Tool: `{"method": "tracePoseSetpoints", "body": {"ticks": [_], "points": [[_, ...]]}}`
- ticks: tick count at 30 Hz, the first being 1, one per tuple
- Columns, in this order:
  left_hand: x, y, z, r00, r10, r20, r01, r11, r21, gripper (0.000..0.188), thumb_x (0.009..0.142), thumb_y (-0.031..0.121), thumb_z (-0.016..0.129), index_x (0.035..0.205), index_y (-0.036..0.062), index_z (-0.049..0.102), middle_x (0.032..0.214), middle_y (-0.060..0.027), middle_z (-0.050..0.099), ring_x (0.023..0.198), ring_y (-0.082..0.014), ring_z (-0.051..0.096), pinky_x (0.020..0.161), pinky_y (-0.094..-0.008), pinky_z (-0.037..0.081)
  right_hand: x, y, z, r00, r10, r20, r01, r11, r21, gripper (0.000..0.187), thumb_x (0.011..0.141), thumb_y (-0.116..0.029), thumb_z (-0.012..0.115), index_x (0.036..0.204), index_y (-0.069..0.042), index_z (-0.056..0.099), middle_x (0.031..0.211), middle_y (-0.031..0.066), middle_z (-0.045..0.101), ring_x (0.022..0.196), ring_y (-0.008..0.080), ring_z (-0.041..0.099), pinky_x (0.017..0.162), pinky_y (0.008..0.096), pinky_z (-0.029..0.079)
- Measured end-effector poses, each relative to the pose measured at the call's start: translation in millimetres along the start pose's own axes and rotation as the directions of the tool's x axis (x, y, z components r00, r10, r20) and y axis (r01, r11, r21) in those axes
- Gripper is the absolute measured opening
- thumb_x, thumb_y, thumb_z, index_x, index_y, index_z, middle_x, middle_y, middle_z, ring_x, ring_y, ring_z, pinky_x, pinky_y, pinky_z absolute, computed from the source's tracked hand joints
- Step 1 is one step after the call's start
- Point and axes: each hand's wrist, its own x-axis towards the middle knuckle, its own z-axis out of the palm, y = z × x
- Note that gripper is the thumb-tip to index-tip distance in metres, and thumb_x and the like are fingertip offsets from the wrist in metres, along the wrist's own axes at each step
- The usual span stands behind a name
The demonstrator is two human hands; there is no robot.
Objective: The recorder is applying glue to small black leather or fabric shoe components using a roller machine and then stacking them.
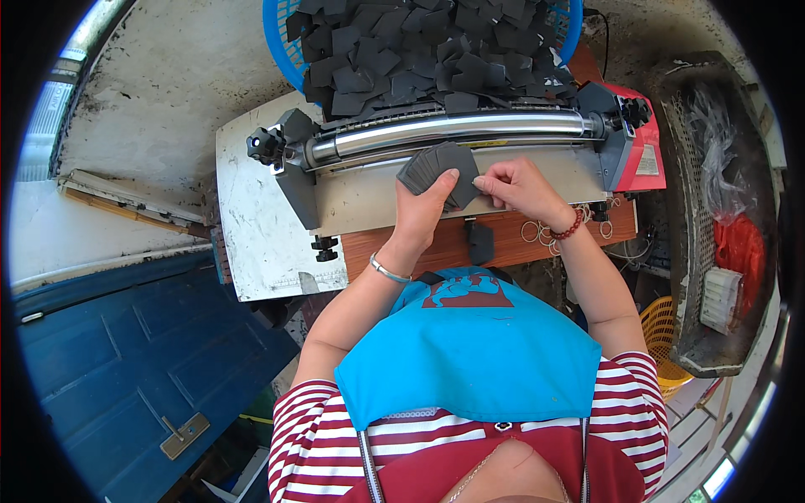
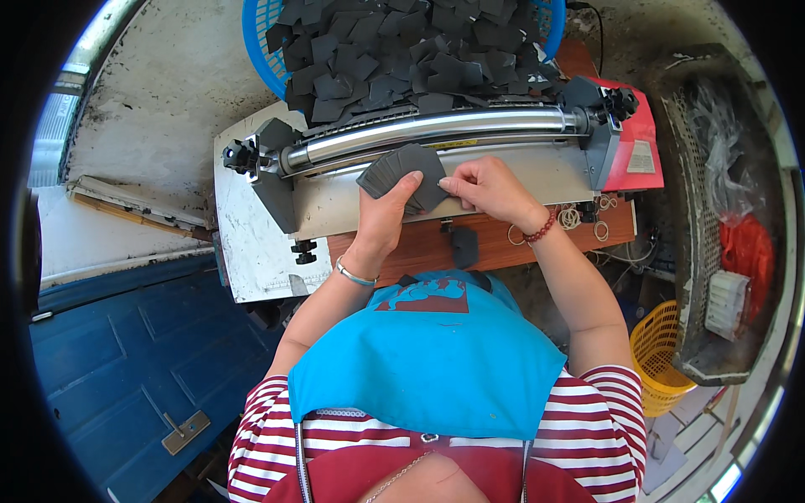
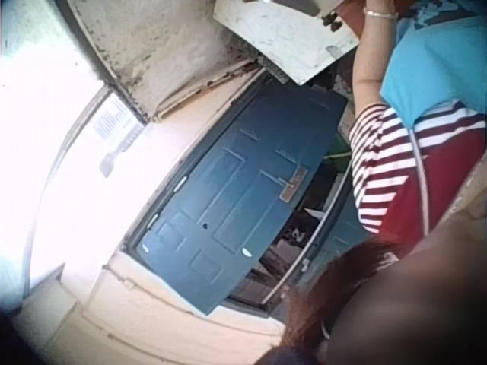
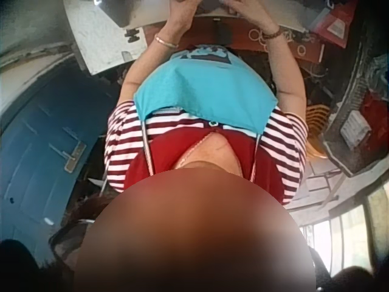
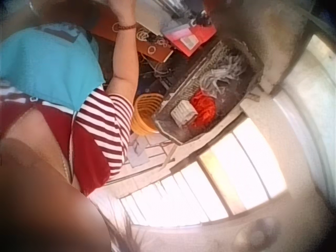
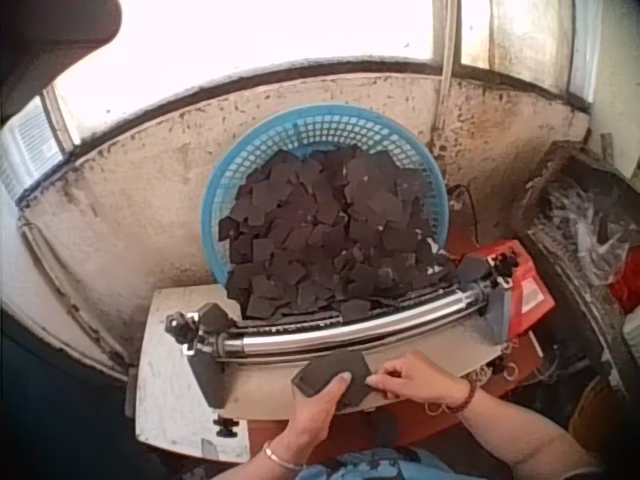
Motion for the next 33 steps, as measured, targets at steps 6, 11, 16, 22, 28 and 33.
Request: {"method": "tracePoseSetpoints", "body": {"ticks": [6,11,16,22,28,33], "points": [[-2.3,3.5,-9.2,1.000,-0.018,-0.005,0.018,0.998,-0.063,0.020,0.090,0.012,0.061,0.108,0.0035,0.062,0.095,-0.0054,0.066,0.078,-0.0146,0.066,0.054,-0.0279,0.055,-3.9,16.8,-31.9,0.984,0.166,0.067,-0.169,0.984,0.048,0.033,0.092,-0.029,0.063,0.069,-0.005,0.061,0.058,-0.0022,0.056,0.048,0.0030,0.049,0.041,0.0179,0.036],[-1.4,3.8,-5.8,1.000,-0.023,-0.005,0.023,1.000,-0.002,0.021,0.089,0.012,0.061,0.108,0.0034,0.062,0.095,-0.0055,0.066,0.078,-0.0140,0.065,0.055,-0.0275,0.055,1.9,-1.4,-33.0,0.955,0.281,-0.096,-0.289,0.953,-0.086,0.034,0.090,-0.028,0.063,0.066,-0.004,0.061,0.049,-0.0002,0.053,0.042,0.0061,0.049,0.040,0.0204,0.036],[2.9,1.2,3.2,1.000,-0.026,0.016,0.026,1.000,0.011,0.021,0.088,0.012,0.063,0.107,0.0033,0.062,0.094,-0.0049,0.065,0.077,-0.0128,0.064,0.055,-0.0276,0.055,4.3,-9.3,-8.2,0.996,0.078,-0.034,-0.077,0.996,0.037,0.035,0.091,-0.030,0.064,0.068,-0.004,0.061,0.054,-0.0003,0.056,0.044,0.0049,0.048,0.041,0.0199,0.036],[2.1,0.2,-5.4,0.999,-0.044,-0.005,0.044,0.997,-0.058,0.021,0.089,0.012,0.062,0.108,0.0031,0.061,0.094,-0.0053,0.066,0.079,-0.0137,0.064,0.056,-0.0293,0.055,-2.0,5.3,-25.5,0.988,0.150,0.045,-0.153,0.984,0.086,0.034,0.090,-0.026,0.065,0.064,-0.005,0.060,0.053,-0.0006,0.055,0.042,0.0045,0.046,0.039,0.0202,0.035],[3.1,2.8,-4.0,0.999,-0.046,-0.008,0.046,0.999,0.012,0.019,0.089,0.012,0.061,0.107,0.0036,0.062,0.094,-0.0054,0.066,0.077,-0.0132,0.064,0.055,-0.0283,0.054,3.7,6.0,-38.3,0.967,0.234,-0.098,-0.238,0.971,-0.031,0.034,0.089,-0.026,0.064,0.064,-0.004,0.060,0.051,-0.0004,0.055,0.040,0.0049,0.045,0.038,0.0202,0.034],[4.8,2.3,4.1,0.998,-0.053,0.013,0.053,0.998,0.024,0.020,0.089,0.010,0.060,0.108,0.0037,0.061,0.092,-0.0048,0.065,0.076,-0.0132,0.064,0.054,-0.0281,0.054,5.9,-1.2,-13.2,0.998,0.043,-0.041,-0.038,0.994,0.106,0.035,0.091,-0.033,0.063,0.071,-0.005,0.062,0.057,-0.0006,0.057,0.043,0.0038,0.046,0.041,0.0192,0.035]]}}
